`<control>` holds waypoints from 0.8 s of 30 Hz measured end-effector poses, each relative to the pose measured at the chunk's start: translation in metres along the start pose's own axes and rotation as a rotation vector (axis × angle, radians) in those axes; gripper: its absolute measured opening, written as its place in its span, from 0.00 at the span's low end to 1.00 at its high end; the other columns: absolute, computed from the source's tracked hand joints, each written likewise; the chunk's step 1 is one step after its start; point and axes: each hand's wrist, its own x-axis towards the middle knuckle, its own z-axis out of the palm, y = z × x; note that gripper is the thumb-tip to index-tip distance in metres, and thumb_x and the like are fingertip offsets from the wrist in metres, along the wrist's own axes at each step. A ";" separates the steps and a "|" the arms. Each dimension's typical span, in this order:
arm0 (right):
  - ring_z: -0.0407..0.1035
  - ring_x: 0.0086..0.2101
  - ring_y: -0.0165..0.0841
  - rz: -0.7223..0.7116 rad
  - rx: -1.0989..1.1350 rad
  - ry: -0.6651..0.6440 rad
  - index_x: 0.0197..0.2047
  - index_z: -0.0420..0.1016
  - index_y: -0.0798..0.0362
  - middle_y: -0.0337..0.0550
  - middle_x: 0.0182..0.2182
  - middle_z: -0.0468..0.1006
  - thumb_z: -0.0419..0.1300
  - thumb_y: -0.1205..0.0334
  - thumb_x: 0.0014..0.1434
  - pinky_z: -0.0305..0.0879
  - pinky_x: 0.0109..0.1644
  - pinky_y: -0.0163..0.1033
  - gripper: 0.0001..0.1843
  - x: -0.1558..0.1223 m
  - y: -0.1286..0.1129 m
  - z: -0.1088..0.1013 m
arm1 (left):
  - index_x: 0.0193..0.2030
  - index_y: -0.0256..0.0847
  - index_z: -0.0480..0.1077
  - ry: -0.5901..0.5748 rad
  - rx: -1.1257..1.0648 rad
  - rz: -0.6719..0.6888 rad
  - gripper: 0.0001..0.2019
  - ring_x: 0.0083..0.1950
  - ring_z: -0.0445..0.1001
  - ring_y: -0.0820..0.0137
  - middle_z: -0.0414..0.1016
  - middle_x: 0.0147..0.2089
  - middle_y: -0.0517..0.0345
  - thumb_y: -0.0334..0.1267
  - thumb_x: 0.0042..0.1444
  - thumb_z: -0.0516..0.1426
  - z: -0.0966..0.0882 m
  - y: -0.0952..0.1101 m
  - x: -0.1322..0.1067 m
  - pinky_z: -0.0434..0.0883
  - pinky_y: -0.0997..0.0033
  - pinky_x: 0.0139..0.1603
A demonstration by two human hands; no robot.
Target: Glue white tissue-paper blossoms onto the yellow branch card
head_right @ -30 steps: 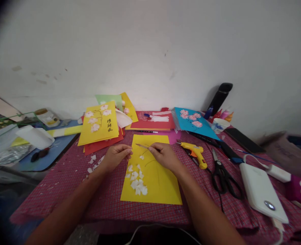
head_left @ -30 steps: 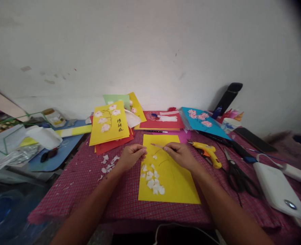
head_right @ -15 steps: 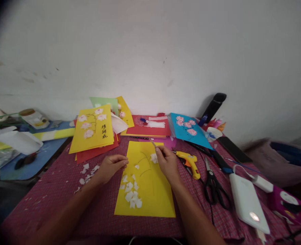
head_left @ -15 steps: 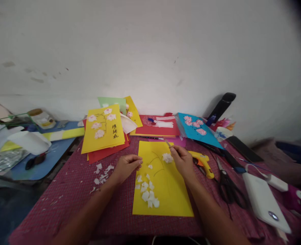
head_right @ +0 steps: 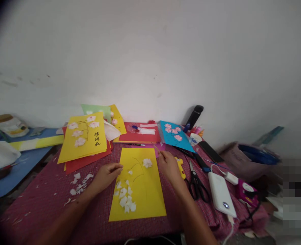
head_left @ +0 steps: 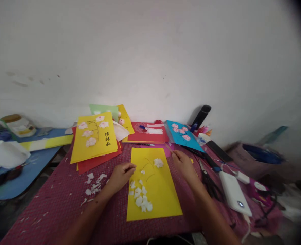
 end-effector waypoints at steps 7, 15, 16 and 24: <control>0.73 0.41 0.42 0.079 -0.579 -0.144 0.42 0.77 0.54 0.54 0.38 0.79 0.46 0.63 0.66 0.65 0.46 0.42 0.17 -0.072 0.021 -0.010 | 0.42 0.44 0.76 -0.057 0.305 0.252 0.12 0.45 0.76 0.64 0.80 0.43 0.54 0.38 0.64 0.50 0.001 -0.003 -0.002 0.70 0.66 0.47; 0.74 0.42 0.46 0.148 -0.803 -0.028 0.49 0.75 0.57 0.59 0.42 0.79 0.48 0.55 0.67 0.65 0.43 0.45 0.20 -0.049 0.045 -0.036 | 0.43 0.40 0.75 -0.103 0.430 0.275 0.13 0.44 0.75 0.65 0.79 0.42 0.52 0.36 0.66 0.49 -0.002 0.001 -0.005 0.69 0.68 0.47; 0.74 0.41 0.47 0.168 -0.820 -0.056 0.48 0.75 0.58 0.60 0.41 0.79 0.50 0.55 0.65 0.65 0.41 0.45 0.19 -0.043 0.052 -0.039 | 0.42 0.40 0.75 -0.111 0.434 0.276 0.13 0.44 0.75 0.65 0.79 0.42 0.52 0.36 0.66 0.48 -0.003 0.002 -0.005 0.69 0.68 0.46; 0.77 0.33 0.47 0.296 -0.692 -0.167 0.41 0.79 0.59 0.61 0.35 0.82 0.54 0.60 0.58 0.64 0.33 0.42 0.16 -0.021 0.083 -0.038 | 0.41 0.40 0.75 -0.187 0.441 0.343 0.12 0.43 0.74 0.65 0.78 0.40 0.52 0.36 0.66 0.50 -0.004 -0.004 -0.004 0.68 0.68 0.47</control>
